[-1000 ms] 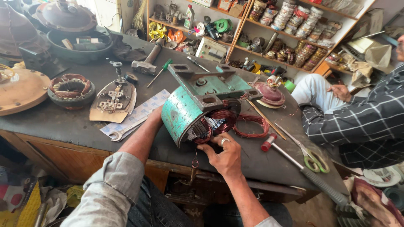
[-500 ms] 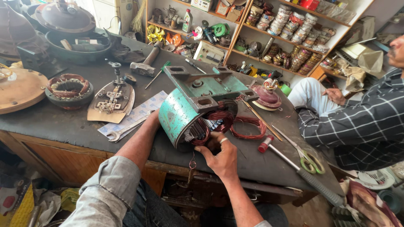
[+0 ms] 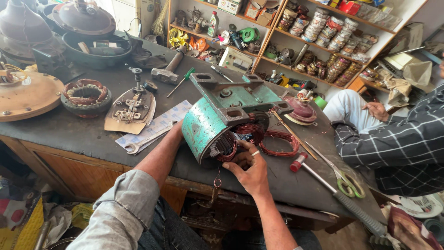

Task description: The person winds copper wire around a motor stator, using a small hammer to tap the coils into place. They cut a piece of paper with scissors and insert it between the windings, then continue winding and tapping the coil.

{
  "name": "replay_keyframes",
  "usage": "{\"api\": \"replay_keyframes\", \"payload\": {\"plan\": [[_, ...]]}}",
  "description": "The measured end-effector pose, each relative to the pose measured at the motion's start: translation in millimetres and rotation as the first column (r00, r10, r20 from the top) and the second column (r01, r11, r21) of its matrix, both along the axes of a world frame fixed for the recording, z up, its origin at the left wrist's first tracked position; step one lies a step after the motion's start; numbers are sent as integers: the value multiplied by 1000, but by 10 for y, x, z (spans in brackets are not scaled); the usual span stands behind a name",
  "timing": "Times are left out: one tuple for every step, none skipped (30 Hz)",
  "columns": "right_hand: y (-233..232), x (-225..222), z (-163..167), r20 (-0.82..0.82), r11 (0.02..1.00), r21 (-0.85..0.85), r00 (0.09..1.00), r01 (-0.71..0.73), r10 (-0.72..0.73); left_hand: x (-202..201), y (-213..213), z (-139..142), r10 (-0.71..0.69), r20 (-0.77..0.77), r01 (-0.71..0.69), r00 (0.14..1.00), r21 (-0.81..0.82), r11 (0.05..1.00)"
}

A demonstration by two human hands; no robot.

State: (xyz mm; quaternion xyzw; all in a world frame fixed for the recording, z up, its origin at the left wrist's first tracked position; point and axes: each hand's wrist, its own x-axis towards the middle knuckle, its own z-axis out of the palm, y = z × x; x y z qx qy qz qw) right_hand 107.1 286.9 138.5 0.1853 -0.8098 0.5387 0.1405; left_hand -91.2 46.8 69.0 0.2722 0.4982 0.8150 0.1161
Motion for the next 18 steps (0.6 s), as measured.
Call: {"api": "replay_keyframes", "payload": {"plan": [[-3,-3,5,-3,1000,-3,1000,-20,20,5,4,1,-21,95,13,995,80,997],[-1,-3,11,-5,999,-5,999,-40,40,11,26,7,-50,188,20,981,161,987],[1,-6,17,-7,998,-5,998,-59,58,20,46,15,-87,276,18,957,242,970],[0,-10,22,12,998,-5,998,-64,64,29,58,26,-120,289,40,950,267,963],[1,-14,26,29,998,-5,997,-70,70,36,71,38,-152,300,61,942,293,954],[1,-22,31,45,997,-4,996,-78,78,46,72,48,-184,309,81,933,318,945],[1,-28,33,56,997,10,995,-78,77,56,72,55,-119,263,52,957,249,967],[5,-35,35,66,997,24,995,-77,76,64,72,59,-57,212,18,976,180,983],[7,-39,34,77,996,37,994,-76,73,67,69,61,1,158,-19,987,112,993],[11,-45,32,91,996,42,993,-74,70,64,68,59,-18,199,-11,980,147,989],[14,-50,29,106,996,47,992,-71,66,56,69,54,-40,239,-4,970,181,983],[17,-54,21,120,996,52,991,-68,62,41,70,47,-63,278,2,959,216,976],[22,-56,15,110,996,47,992,-70,64,19,78,43,-80,267,20,960,223,975],[20,-60,3,100,996,42,993,-72,68,-12,86,37,-96,256,36,962,231,972],[19,-63,-8,91,996,37,993,-75,72,-42,94,30,-112,245,53,963,237,970],[20,-66,-16,91,996,41,993,-73,69,-65,102,16,-127,258,56,958,267,962],[19,-69,-25,90,996,45,994,-71,67,-90,113,6,-143,270,59,952,297,953],[19,-73,-30,89,996,49,994,-69,64,-107,118,-2,-159,281,61,947,327,943]]}}
